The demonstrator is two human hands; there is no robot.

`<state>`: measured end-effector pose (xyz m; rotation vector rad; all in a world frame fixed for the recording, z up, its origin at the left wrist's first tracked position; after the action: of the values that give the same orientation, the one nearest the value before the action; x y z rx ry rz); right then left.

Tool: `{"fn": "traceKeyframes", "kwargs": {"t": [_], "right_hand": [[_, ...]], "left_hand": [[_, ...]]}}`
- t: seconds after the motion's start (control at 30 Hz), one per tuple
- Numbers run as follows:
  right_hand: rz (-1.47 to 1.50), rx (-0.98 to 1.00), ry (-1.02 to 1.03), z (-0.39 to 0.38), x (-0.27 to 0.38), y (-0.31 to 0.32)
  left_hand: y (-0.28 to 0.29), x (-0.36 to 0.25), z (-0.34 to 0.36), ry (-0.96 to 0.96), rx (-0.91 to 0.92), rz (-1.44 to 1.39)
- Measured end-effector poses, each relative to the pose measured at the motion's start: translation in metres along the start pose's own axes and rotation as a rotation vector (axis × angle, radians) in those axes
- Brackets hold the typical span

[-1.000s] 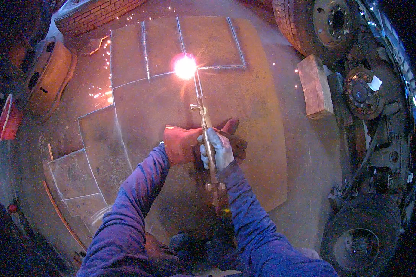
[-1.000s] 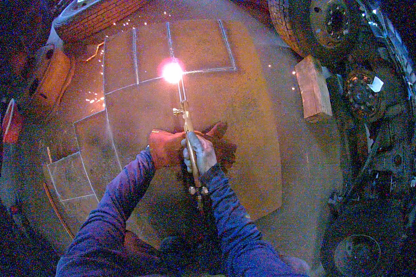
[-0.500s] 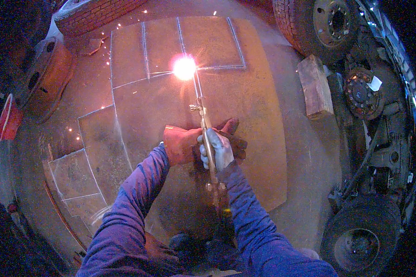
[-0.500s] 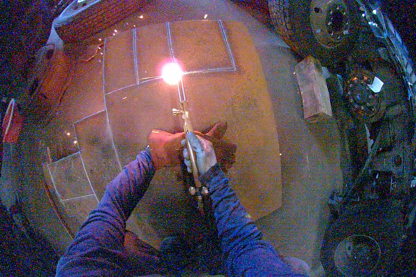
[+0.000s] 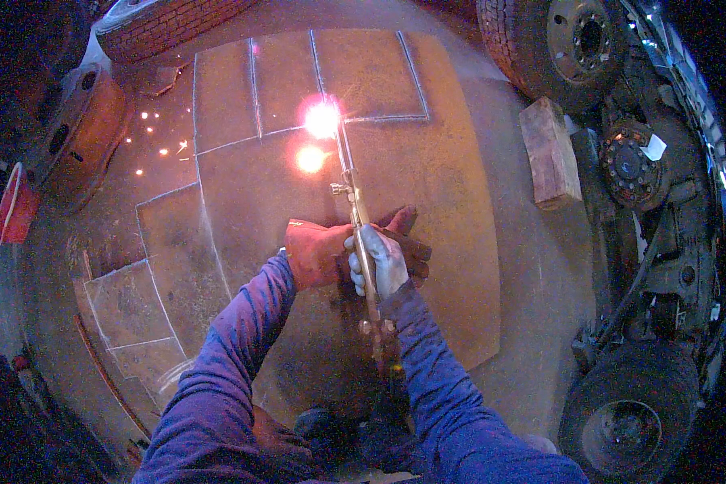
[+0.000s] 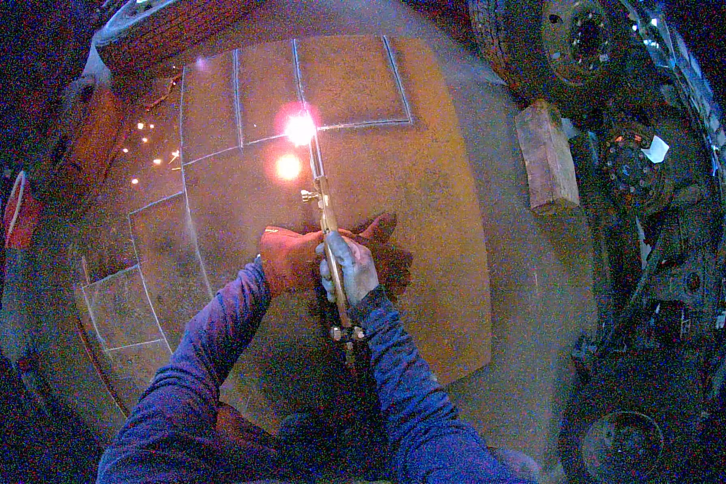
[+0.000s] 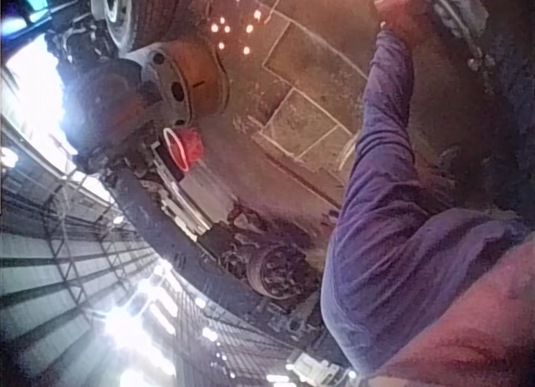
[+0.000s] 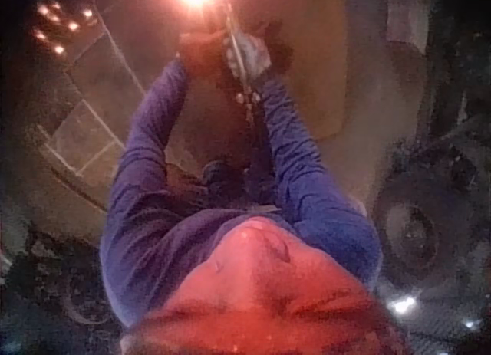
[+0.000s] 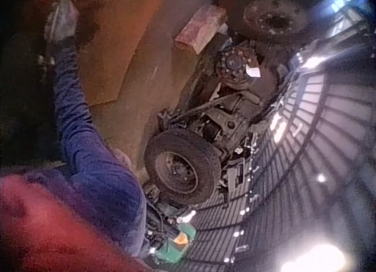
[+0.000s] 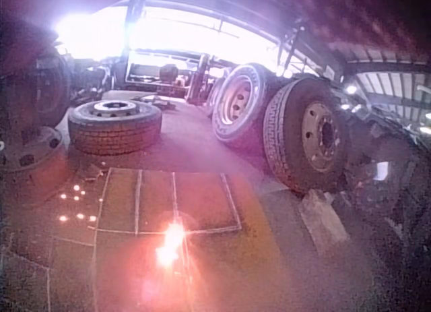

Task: The person uses a handheld cutting torch to cut a large flat metal sheet on the workshop floor. They move the torch along marked lines to create rectangular sections, producing sparks and molten metal.

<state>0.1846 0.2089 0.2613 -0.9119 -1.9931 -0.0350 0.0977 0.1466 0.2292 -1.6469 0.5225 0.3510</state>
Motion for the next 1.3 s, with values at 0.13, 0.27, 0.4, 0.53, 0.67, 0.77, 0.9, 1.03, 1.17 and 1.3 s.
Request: {"fn": "traceKeyframes", "kwargs": {"t": [0.13, 0.27, 0.4, 0.53, 0.67, 0.77, 0.9, 1.03, 1.17, 1.3], "right_hand": [[0.013, 0.002, 0.005, 0.001, 0.001, -0.002], [0.012, -0.008, -0.006, 0.0, 0.0, -0.002], [0.021, -0.003, -0.015, 0.001, -0.001, -0.002], [0.025, 0.006, -0.024, 0.001, 0.0, -0.003], [-0.026, -0.009, -0.014, -0.001, 0.002, -0.004], [-0.042, -0.004, -0.008, -0.002, 0.003, -0.005], [-0.02, 0.003, -0.023, 0.0, 0.001, -0.004], [-0.002, -0.003, -0.02, 0.003, -0.001, -0.003], [0.009, 0.002, -0.025, 0.003, 0.0, -0.003], [0.014, -0.002, -0.023, 0.001, 0.001, -0.005]], "left_hand": [[0.008, 0.008, 0.005, 0.05, 0.055, -0.218], [0.024, 0.017, 0.011, 0.041, 0.135, -0.249], [0.033, 0.024, 0.014, 0.027, 0.182, -0.236], [0.035, 0.024, 0.013, 0.032, 0.207, -0.252], [0.031, 0.02, 0.013, 0.04, 0.236, -0.255], [0.024, 0.016, 0.011, -0.009, 0.265, -0.191], [0.032, 0.009, 0.0, -0.06, 0.038, -0.108], [0.03, 0.013, 0.006, -0.103, 0.184, 0.14], [0.029, 0.019, 0.014, -0.03, 0.264, -0.13], [0.033, 0.014, 0.006, 0.0, 0.048, -0.074]]}}
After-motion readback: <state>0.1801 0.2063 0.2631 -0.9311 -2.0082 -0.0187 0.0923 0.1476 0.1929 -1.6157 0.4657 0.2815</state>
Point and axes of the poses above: each hand's wrist, its own z-axis towards the middle knuckle, its own y-axis out of the back of the hand, x = y × z, the point moved 5 cm from there along z, towards the middle knuckle, and after that the axes turned 2 degrees about -y, right-handed, at the moved point
